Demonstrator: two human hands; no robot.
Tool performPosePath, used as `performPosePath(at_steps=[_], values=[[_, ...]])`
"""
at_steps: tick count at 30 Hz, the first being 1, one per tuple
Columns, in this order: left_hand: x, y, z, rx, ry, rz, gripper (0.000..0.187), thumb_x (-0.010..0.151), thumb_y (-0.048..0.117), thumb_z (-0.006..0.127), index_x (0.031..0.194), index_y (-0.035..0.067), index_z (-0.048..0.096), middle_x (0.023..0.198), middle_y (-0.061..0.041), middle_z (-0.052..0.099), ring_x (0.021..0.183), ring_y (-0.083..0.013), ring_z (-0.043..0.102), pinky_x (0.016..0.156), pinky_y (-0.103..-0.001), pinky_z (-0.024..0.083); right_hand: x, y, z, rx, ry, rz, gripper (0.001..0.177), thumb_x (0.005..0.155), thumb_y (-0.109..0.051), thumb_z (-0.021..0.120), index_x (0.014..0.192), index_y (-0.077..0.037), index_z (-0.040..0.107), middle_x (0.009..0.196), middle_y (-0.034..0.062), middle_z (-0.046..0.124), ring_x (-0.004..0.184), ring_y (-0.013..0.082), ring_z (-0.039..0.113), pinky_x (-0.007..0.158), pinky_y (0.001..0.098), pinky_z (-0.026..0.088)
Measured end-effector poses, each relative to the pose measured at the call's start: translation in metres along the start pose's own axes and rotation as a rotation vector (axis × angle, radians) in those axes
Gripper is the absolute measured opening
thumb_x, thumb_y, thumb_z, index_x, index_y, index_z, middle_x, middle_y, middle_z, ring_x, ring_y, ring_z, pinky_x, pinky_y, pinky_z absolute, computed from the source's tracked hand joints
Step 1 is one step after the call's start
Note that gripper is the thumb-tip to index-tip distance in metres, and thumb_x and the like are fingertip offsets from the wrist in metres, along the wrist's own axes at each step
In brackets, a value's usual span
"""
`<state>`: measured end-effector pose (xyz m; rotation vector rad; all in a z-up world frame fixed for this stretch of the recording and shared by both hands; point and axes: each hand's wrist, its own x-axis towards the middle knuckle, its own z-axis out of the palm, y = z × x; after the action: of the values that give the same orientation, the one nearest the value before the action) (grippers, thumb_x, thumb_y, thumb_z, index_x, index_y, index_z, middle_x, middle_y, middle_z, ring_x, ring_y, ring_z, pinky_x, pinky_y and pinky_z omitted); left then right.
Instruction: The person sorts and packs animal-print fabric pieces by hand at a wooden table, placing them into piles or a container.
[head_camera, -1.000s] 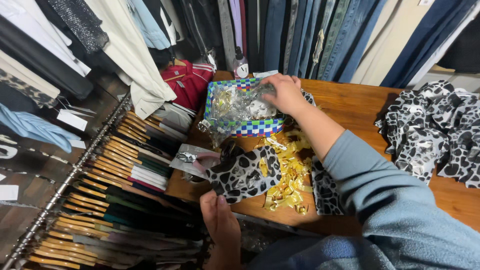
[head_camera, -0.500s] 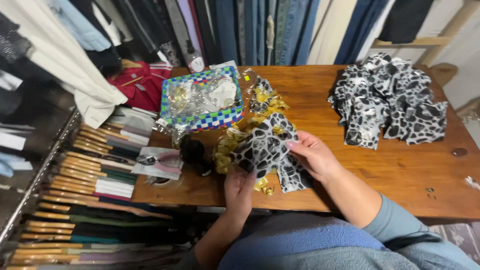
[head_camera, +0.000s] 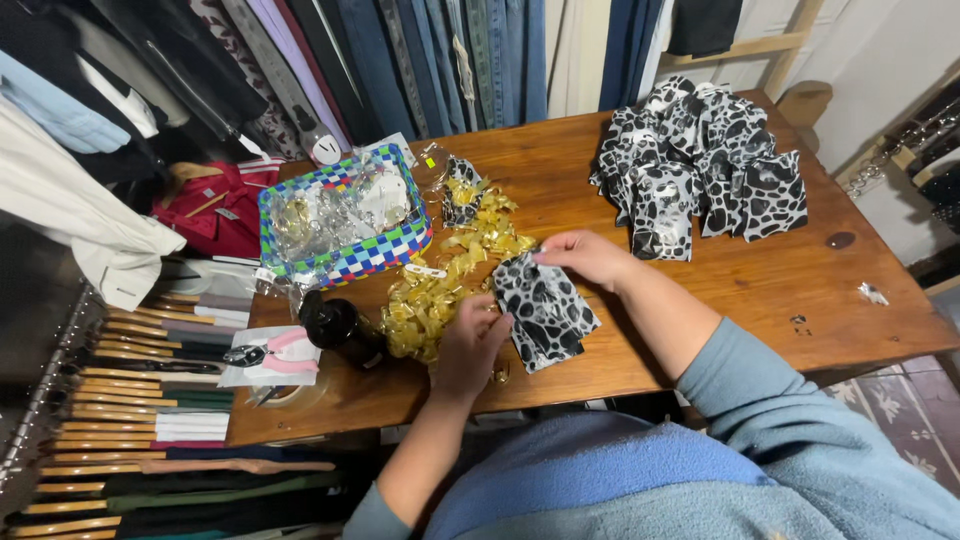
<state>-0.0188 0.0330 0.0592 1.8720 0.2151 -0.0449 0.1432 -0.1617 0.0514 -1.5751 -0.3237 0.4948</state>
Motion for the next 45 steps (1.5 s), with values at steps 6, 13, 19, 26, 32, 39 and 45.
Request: performPosePath(at_steps=[6,13,19,26,32,39,45], values=[[-0.017,-0.005,0.005,0.295,0.042,0.079,0.05,0.097,0.05,0.061,0.132,0.016,0.052,0.118,-0.008,0.071,0.102,-0.0269,0.072,0.085,-0.045,0.059,0.004,0.048,-0.016,-0.32,0.036,-0.154,0.045,0.078,-0.024,0.088,0.118,-0.01,0.074,0.09,0.0036,0.072,0.075,0.0115,0.059,0.069,0.0255,0.048],[-0.002,-0.047,0.028,0.917,0.065,0.37,0.041,0.098,0.042,0.066,0.116,0.006,0.063,0.091,-0.015,0.068,0.105,-0.0347,0.064,0.096,-0.048,0.042,-0.035,0.064,-0.019,-0.98,0.155,-0.159,0.046,0.083,-0.059,0.076,0.116,-0.026,0.073,0.129,-0.0053,0.065,0.128,0.0242,0.056,0.109,0.0426,0.035],[0.006,-0.056,0.038,0.962,0.038,0.405,0.039,0.1,0.041,0.063,0.122,0.009,0.062,0.109,-0.014,0.067,0.117,-0.0313,0.058,0.103,-0.048,0.037,-0.029,0.093,-0.009,-0.717,0.147,-0.149,0.049,0.075,-0.052,0.086,0.102,-0.013,0.072,0.13,0.0002,0.067,0.138,0.0252,0.05,0.125,0.0514,0.013],[0.006,-0.033,0.022,0.993,0.049,0.146,0.047,0.101,0.048,0.056,0.127,0.009,0.059,0.122,-0.015,0.065,0.122,-0.0318,0.056,0.106,-0.048,0.035,-0.059,0.049,0.001,-0.344,0.217,-0.081,0.024,0.077,-0.025,0.089,0.092,-0.016,0.074,0.086,-0.001,0.076,0.091,0.0149,0.068,0.089,0.0325,0.052],[0.013,-0.05,0.025,1.059,0.164,0.167,0.048,0.101,0.052,0.052,0.125,0.011,0.061,0.123,-0.01,0.061,0.119,-0.0293,0.055,0.102,-0.046,0.034,-0.045,0.062,-0.02,0.232,0.268,0.045,0.036,0.085,-0.006,0.08,0.119,-0.005,0.07,0.105,0.0115,0.077,0.089,0.0179,0.074,0.078,0.0363,0.062],[0.043,-0.078,0.055,0.921,0.192,0.256,0.049,0.09,0.055,0.06,0.115,0.013,0.063,0.114,-0.006,0.051,0.109,-0.0313,0.049,0.092,-0.047,0.035,-0.045,0.073,-0.006,0.121,0.138,-0.02,0.045,0.081,-0.004,0.081,0.124,0.0,0.07,0.149,0.0149,0.055,0.139,0.027,0.048,0.116,0.0443,0.041],[0.041,-0.077,0.055,0.897,0.116,0.196,0.043,0.093,0.051,0.06,0.119,0.016,0.061,0.118,-0.005,0.052,0.114,-0.0309,0.05,0.094,-0.047,0.037,-0.052,0.05,0.012,0.241,0.113,0.072,0.047,0.074,0.004,0.085,0.117,-0.006,0.07,0.103,0.0074,0.075,0.09,0.018,0.071,0.078,0.0341,0.063]])
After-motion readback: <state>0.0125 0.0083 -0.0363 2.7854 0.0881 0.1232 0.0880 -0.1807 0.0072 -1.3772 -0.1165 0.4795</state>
